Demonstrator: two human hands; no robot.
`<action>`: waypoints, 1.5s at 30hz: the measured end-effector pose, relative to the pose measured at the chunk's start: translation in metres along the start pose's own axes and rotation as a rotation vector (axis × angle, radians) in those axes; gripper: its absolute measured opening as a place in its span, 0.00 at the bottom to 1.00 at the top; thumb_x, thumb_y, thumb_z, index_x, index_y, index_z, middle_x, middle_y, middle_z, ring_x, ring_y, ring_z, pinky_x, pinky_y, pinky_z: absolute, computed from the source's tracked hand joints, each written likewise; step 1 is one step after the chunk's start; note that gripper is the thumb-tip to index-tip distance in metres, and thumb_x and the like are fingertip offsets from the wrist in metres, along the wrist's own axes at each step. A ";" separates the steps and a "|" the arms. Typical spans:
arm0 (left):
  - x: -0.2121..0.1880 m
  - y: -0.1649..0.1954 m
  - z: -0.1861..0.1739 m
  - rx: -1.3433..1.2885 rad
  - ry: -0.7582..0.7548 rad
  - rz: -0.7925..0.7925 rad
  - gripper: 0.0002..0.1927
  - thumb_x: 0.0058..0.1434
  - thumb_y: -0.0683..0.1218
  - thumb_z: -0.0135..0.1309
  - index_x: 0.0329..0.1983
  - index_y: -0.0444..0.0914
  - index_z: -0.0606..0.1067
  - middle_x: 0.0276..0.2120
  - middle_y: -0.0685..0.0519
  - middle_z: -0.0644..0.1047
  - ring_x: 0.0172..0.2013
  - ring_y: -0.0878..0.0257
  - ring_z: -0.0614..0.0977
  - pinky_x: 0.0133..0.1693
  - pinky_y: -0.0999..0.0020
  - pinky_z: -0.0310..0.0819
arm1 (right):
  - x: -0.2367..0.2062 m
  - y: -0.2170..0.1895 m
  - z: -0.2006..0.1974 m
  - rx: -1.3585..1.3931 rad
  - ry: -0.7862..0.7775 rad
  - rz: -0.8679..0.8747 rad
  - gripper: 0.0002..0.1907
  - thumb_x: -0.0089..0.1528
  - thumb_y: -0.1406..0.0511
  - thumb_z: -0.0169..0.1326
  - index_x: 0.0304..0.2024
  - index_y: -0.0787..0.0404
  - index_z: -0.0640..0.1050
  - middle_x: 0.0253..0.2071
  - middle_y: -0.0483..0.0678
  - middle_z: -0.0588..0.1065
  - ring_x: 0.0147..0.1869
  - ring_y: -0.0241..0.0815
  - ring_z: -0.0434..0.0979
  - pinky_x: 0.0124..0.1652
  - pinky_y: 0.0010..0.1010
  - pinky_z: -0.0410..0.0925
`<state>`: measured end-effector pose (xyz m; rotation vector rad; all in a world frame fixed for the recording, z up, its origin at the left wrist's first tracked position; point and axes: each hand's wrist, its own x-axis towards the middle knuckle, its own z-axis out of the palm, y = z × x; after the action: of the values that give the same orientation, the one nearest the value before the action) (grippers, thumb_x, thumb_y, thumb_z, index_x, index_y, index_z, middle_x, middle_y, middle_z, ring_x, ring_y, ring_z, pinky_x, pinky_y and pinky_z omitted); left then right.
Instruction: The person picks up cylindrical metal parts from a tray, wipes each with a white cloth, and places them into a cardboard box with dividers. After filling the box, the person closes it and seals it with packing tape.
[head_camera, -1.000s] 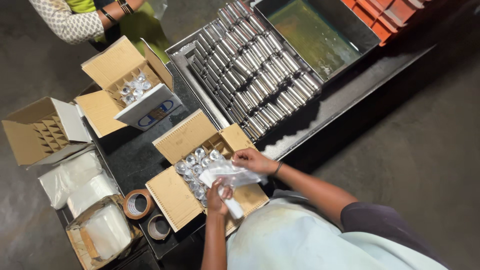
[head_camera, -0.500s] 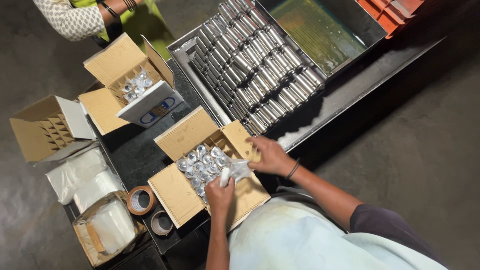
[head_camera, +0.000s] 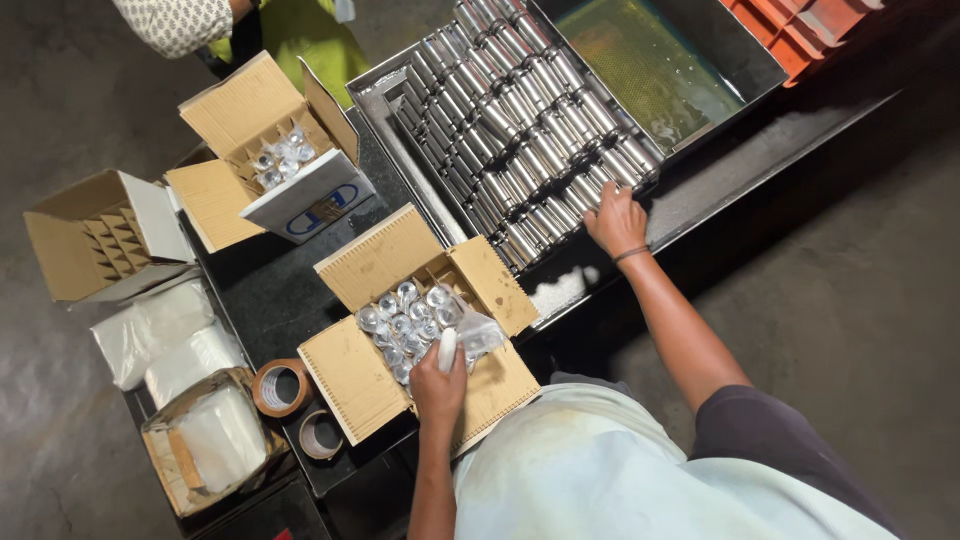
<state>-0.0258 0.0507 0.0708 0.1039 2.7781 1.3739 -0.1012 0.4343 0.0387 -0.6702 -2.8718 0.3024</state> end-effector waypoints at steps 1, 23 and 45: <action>-0.001 0.002 0.001 0.007 -0.019 0.012 0.12 0.61 0.49 0.60 0.37 0.34 0.81 0.23 0.40 0.80 0.24 0.51 0.82 0.30 0.57 0.74 | 0.006 0.002 0.000 -0.041 0.014 -0.004 0.26 0.57 0.57 0.64 0.48 0.71 0.76 0.36 0.66 0.76 0.37 0.64 0.82 0.37 0.50 0.75; -0.006 -0.041 0.039 -0.285 -0.223 0.209 0.04 0.63 0.40 0.55 0.34 0.36 0.79 0.25 0.50 0.81 0.23 0.64 0.80 0.27 0.64 0.74 | -0.156 -0.117 -0.030 0.580 -0.258 -0.720 0.20 0.64 0.58 0.58 0.49 0.68 0.74 0.36 0.53 0.74 0.35 0.49 0.76 0.34 0.35 0.71; -0.041 -0.151 0.013 -1.384 0.145 -0.709 0.08 0.66 0.45 0.55 0.38 0.40 0.67 0.23 0.55 0.68 0.17 0.68 0.65 0.20 0.70 0.62 | -0.159 -0.120 -0.045 0.738 -0.342 -0.409 0.21 0.62 0.58 0.60 0.53 0.65 0.78 0.41 0.56 0.81 0.36 0.47 0.82 0.38 0.35 0.74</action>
<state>0.0100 -0.0332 -0.0568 -0.8892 1.0881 2.5418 -0.0009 0.2640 0.0907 0.1129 -2.7589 1.4101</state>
